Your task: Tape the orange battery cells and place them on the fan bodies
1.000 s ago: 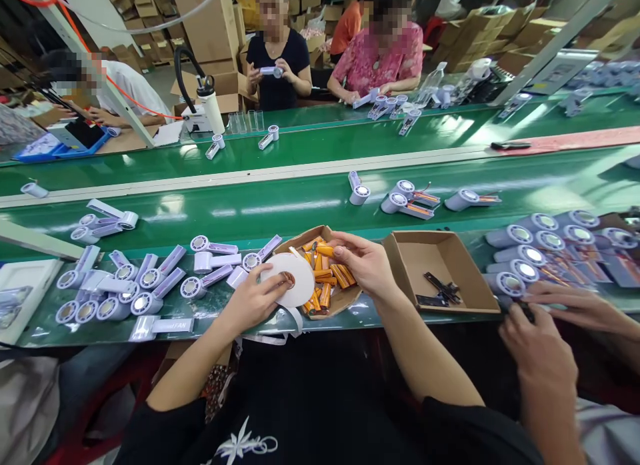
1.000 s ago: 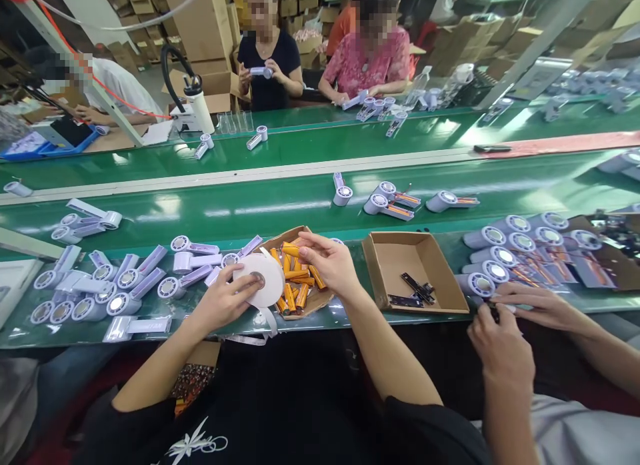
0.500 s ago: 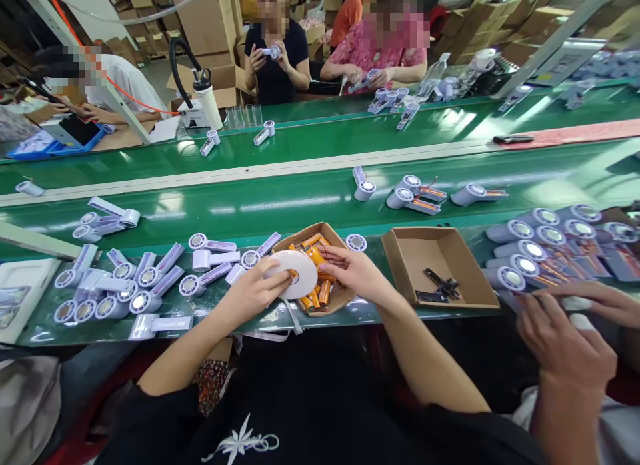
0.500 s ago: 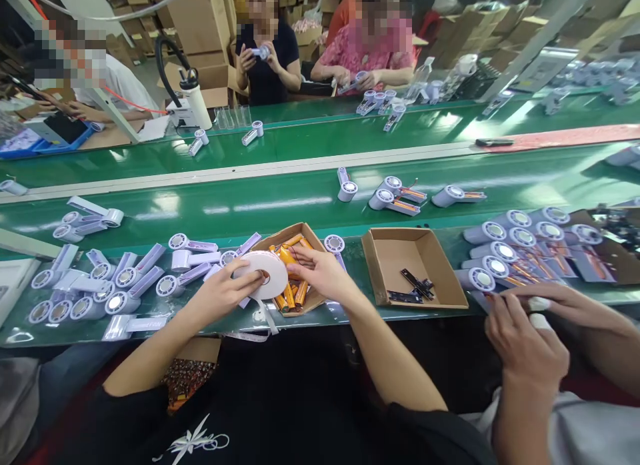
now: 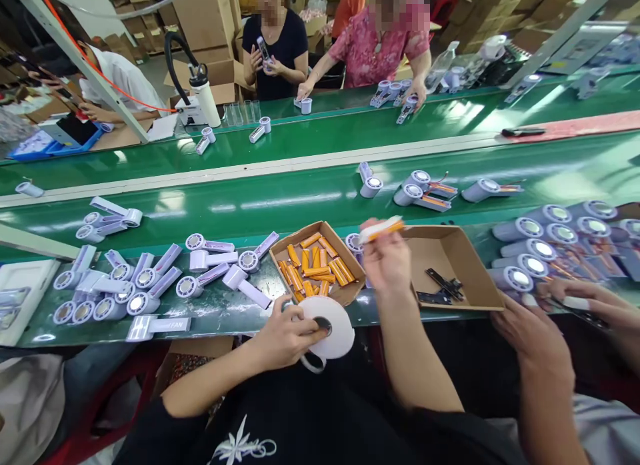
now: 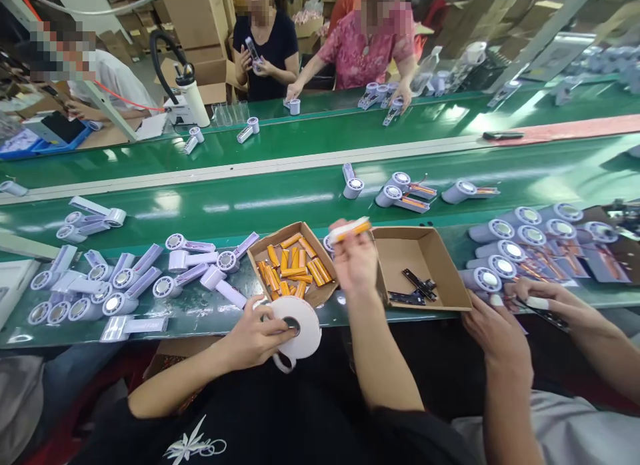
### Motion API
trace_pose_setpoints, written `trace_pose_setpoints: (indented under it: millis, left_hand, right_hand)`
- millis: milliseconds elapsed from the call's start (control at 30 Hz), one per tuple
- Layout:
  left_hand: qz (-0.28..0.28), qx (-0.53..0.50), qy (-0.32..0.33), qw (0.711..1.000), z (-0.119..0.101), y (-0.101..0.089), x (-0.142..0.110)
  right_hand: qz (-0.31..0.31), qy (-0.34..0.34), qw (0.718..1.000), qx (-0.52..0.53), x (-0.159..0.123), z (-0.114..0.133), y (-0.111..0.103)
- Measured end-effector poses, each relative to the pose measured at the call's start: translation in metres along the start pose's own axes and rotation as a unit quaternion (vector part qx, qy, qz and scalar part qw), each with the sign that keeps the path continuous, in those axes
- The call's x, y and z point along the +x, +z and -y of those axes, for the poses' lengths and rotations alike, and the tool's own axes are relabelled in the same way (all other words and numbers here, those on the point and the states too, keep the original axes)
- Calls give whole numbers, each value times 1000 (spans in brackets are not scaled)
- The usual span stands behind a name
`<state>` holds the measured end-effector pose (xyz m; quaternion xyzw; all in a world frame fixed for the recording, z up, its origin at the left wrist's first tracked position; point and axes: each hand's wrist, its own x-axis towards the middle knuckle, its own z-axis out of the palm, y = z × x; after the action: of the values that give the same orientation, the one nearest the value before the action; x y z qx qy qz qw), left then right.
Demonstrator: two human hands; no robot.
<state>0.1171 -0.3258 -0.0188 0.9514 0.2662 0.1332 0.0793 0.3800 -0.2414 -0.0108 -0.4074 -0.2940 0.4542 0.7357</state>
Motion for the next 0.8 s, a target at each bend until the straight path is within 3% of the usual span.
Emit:
trace_pose_setpoints:
  millis: [100,167,233,333,400,500,600,700,800]
  left_hand:
    - [73,-46,-26,996,23,-15,15]
    - [123,-120,-11,985,51,-34,42]
    - [153,-200,19,967,77,-49,86]
    - [135,-208,-27,968,101,-47,183]
    - [127,-125,-108,978,107,-30,263]
    - [157,-19,-214,964,109,4,378]
    - [170,-16,-252,953,111,30,457]
    - [197,-31,-241,950,115,41,492]
    - [241,-47,-202,948,129,43,483]
  right_hand:
    - [-52,-64,996,41,26,26,-20]
    - [-31,-24,998,39,17,36,-34]
    - [-10,23,999,37,-7,35,-51]
    - [-5,43,998,43,-41,25,-83]
    - [-12,39,998,46,-55,23,-106]
    - [-10,40,999,28,-62,26,-131]
    - [0,61,998,-21,-68,30,-140]
    - [-1,83,993,-81,-76,28,-140]
    - [21,99,987,-125,-81,29,-145]
